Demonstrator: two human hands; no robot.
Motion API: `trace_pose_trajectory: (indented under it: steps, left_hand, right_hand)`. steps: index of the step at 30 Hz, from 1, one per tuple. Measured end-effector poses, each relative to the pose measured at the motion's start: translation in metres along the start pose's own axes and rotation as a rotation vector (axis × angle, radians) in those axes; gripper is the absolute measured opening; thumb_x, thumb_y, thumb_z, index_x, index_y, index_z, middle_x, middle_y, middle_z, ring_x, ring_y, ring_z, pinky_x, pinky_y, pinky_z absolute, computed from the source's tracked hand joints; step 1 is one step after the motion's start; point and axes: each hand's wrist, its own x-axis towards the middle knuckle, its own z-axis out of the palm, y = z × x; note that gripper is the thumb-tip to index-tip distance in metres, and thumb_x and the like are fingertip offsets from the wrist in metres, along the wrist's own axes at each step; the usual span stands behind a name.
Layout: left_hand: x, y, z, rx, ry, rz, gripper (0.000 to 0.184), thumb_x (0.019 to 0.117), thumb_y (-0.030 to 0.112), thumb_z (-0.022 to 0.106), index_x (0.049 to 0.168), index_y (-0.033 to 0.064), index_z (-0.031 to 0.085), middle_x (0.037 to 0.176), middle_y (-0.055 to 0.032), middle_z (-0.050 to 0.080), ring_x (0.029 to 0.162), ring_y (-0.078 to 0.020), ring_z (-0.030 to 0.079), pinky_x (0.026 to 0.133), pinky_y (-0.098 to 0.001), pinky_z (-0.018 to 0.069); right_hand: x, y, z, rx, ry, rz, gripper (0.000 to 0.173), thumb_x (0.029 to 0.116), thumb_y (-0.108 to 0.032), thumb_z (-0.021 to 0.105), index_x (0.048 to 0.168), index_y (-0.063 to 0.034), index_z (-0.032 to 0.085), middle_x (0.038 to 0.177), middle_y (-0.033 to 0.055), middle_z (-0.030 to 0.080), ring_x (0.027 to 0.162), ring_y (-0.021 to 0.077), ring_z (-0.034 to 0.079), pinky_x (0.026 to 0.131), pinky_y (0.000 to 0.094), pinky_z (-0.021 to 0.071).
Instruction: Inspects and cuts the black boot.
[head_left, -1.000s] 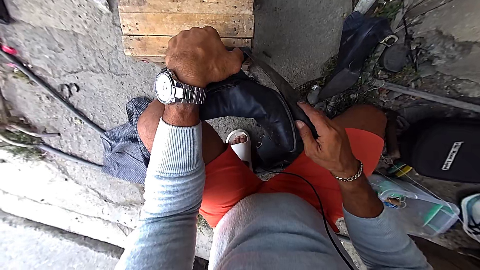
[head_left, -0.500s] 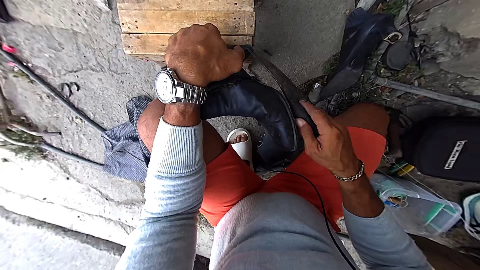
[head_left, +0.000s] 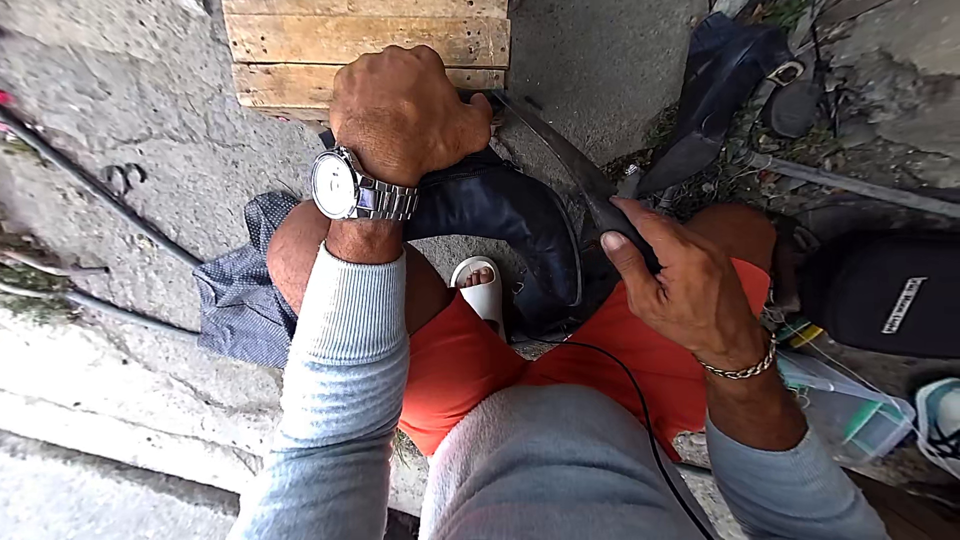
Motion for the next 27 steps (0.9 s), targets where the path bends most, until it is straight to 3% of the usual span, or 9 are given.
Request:
trace_pose_trajectory:
  steps: [6, 9, 14, 18, 22, 25, 27]
  left_hand:
    - [0.003, -0.003, 0.004, -0.014, 0.027, 0.014, 0.065, 0.0845, 0.071, 0.043, 0.097, 0.012, 0.069, 0.093, -0.0221, 0.069, 0.095, -0.045, 0.068, 0.068, -0.0673, 0.0466]
    - [0.004, -0.005, 0.005, -0.027, 0.027, 0.015, 0.067, 0.0852, 0.071, 0.043, 0.103, 0.0136, 0.07, 0.096, -0.0228, 0.07, 0.097, -0.046, 0.068, 0.07, -0.0688, 0.0471]
    - [-0.001, -0.001, 0.007, 0.006, 0.062, 0.031, 0.064, 0.0849, 0.07, 0.044, 0.098, 0.0122, 0.069, 0.092, -0.0224, 0.069, 0.093, -0.046, 0.068, 0.067, -0.0677, 0.0467]
    - [-0.001, -0.007, 0.009, -0.017, 0.069, 0.068, 0.064, 0.0873, 0.07, 0.044, 0.102, 0.0122, 0.069, 0.094, -0.0219, 0.07, 0.095, -0.0454, 0.069, 0.07, -0.0674, 0.0477]
    - [0.0, -0.033, 0.016, -0.112, 0.153, 0.312, 0.064, 0.0907, 0.071, 0.043, 0.112, 0.016, 0.068, 0.096, -0.0162, 0.071, 0.091, -0.0404, 0.07, 0.07, -0.0662, 0.0495]
    - [-0.006, -0.046, 0.015, -0.288, 0.267, 0.598, 0.056, 0.0957, 0.066, 0.049, 0.12, 0.0185, 0.066, 0.109, -0.007, 0.068, 0.093, -0.0245, 0.068, 0.075, -0.0551, 0.0542]
    - [-0.013, -0.044, 0.013, -0.444, 0.273, 0.762, 0.05, 0.098, 0.057, 0.054, 0.125, 0.0162, 0.065, 0.114, -0.0044, 0.066, 0.098, -0.015, 0.066, 0.082, -0.0449, 0.0556]
  right_hand:
    - [0.006, -0.008, -0.004, -0.025, 0.003, 0.02, 0.05, 0.1067, -0.038, 0.046, 0.14, -0.0055, 0.062, 0.114, 0.0149, 0.073, 0.092, 0.0259, 0.073, 0.074, 0.0472, 0.0588]
    - [0.009, -0.012, -0.006, -0.066, 0.013, 0.017, 0.05, 0.1063, -0.039, 0.046, 0.139, -0.0052, 0.063, 0.113, 0.0144, 0.074, 0.089, 0.0258, 0.073, 0.07, 0.0467, 0.0581]
    - [0.031, -0.028, 0.005, -0.09, 0.022, 0.008, 0.05, 0.1066, -0.039, 0.046, 0.138, -0.0037, 0.063, 0.113, 0.015, 0.073, 0.09, 0.0293, 0.073, 0.072, 0.0503, 0.0588]
    - [0.058, -0.022, 0.013, 0.055, 0.061, 0.032, 0.047, 0.107, -0.043, 0.045, 0.135, -0.0107, 0.065, 0.102, 0.0088, 0.074, 0.084, 0.0223, 0.071, 0.071, 0.0469, 0.0568]
    - [0.052, 0.009, 0.028, 0.438, 0.293, 0.162, 0.041, 0.101, -0.044, 0.062, 0.117, -0.0059, 0.06, 0.08, 0.0031, 0.062, 0.062, 0.0125, 0.06, 0.057, 0.0345, 0.0539]
    - [0.04, 0.032, 0.031, 0.822, 0.32, 0.255, 0.035, 0.0942, -0.039, 0.074, 0.102, -0.0114, 0.055, 0.065, -0.0022, 0.055, 0.047, 0.0107, 0.053, 0.045, 0.0279, 0.0506]
    - [0.034, 0.036, 0.029, 1.043, 0.336, 0.246, 0.026, 0.0939, -0.024, 0.075, 0.102, -0.0067, 0.057, 0.07, 0.0021, 0.062, 0.055, 0.016, 0.061, 0.053, 0.0336, 0.0575]
